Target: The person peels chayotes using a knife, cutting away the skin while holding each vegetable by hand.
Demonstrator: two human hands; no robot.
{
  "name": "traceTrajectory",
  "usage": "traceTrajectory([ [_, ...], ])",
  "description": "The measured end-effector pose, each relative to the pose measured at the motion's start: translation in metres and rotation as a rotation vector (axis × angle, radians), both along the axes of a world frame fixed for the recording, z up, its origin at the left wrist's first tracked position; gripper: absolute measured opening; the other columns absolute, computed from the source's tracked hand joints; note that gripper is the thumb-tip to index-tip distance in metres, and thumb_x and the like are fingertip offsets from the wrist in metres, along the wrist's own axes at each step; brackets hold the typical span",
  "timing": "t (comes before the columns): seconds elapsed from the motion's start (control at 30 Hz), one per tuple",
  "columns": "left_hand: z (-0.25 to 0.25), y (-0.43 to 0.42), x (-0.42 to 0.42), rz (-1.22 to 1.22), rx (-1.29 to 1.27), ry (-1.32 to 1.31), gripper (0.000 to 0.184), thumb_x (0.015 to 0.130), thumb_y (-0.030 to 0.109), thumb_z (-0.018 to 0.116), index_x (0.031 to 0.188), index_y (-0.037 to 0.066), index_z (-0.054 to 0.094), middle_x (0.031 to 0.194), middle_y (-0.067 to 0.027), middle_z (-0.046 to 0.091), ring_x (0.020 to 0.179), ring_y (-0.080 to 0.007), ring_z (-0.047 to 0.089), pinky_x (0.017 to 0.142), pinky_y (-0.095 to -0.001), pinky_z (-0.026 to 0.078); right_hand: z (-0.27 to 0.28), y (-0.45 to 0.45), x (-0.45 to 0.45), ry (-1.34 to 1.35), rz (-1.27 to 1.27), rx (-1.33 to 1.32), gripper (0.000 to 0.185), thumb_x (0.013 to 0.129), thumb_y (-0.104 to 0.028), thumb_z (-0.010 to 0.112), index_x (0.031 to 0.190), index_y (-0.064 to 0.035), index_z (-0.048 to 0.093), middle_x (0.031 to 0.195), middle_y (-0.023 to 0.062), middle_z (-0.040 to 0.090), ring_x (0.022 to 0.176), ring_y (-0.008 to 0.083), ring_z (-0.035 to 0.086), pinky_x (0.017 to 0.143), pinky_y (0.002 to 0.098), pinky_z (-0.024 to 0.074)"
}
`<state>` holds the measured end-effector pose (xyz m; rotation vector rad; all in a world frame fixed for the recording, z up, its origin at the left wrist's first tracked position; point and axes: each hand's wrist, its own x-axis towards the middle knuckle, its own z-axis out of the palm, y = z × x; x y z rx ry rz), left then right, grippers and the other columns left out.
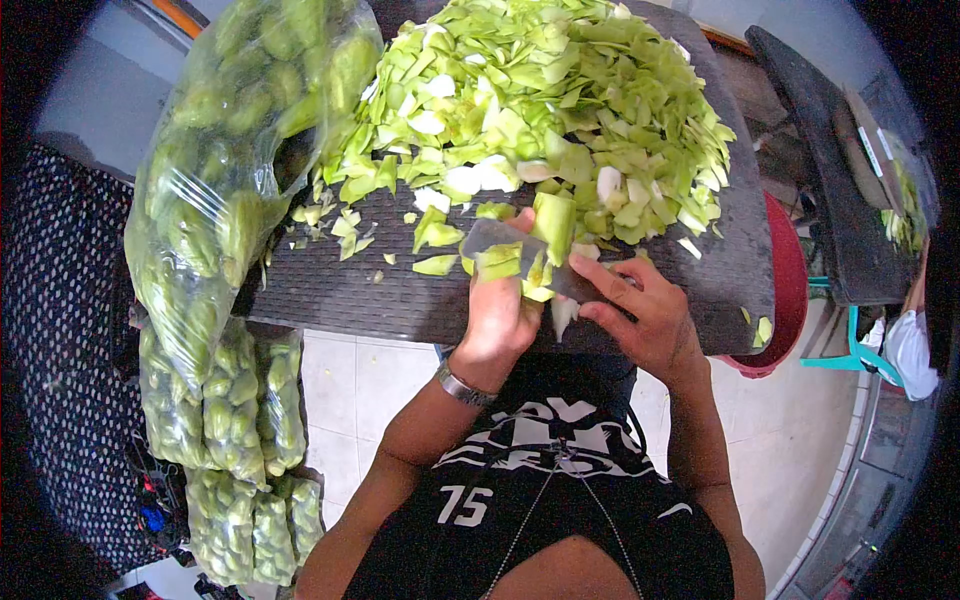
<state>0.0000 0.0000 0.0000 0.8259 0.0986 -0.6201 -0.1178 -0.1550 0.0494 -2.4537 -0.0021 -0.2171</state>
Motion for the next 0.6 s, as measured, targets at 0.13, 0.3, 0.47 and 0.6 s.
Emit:
traceTrajectory([
  [0.13, 0.025, 0.010, -0.009, -0.164, 0.012, 0.025, 0.041, 0.105, 0.039, 0.051, 0.123, 0.004, 0.058, 0.101, -0.0127, 0.070, 0.075, -0.0238, 0.069, 0.053, -0.0338, 0.055, 0.000, -0.023, 0.001, -0.053, -0.134, 0.072, 0.050, 0.097, -0.023, 0.069, 0.145, -0.0148, 0.058, 0.100, 0.0145, 0.069, 0.084, 0.0273, 0.070, 0.081, 0.0404, 0.0572],
  [0.3, 0.032, 0.010, 0.000, -0.170, -0.056, 0.147, 0.045, 0.104, 0.045, 0.052, 0.123, 0.006, 0.061, 0.104, -0.0125, 0.070, 0.080, -0.0227, 0.068, 0.063, -0.0343, 0.054, 0.008, -0.058, 0.002, 0.405, -0.290, 0.882, 0.047, 0.108, -0.035, 0.052, 0.151, -0.0158, 0.051, 0.085, 0.0017, 0.065, 0.058, 0.0100, 0.054, 0.049, 0.0258, 0.0450],
  [0.47, 0.025, 0.007, 0.008, -0.195, -0.027, 0.118, 0.048, 0.101, 0.050, 0.056, 0.124, 0.008, 0.062, 0.106, -0.0109, 0.071, 0.086, -0.0222, 0.068, 0.075, -0.0350, 0.055, 0.006, -0.024, 0.001, 0.395, -0.241, 0.918, 0.045, 0.107, -0.027, 0.053, 0.151, -0.0153, 0.050, 0.084, 0.0015, 0.062, 0.060, 0.0090, 0.054, 0.047, 0.0269, 0.0453],
  [0.6, 0.005, 0.002, 0.005, -0.123, -0.110, 0.082, 0.048, 0.100, 0.050, 0.059, 0.126, 0.010, 0.063, 0.108, -0.0104, 0.071, 0.092, -0.0233, 0.069, 0.084, -0.0374, 0.056, 0.008, 0.014, -0.009, -0.021, 0.011, 0.114, 0.050, 0.097, -0.028, 0.068, 0.146, -0.0267, 0.057, 0.092, 0.0131, 0.061, 0.079, 0.0298, 0.066, 0.073, 0.0409, 0.0585],
])
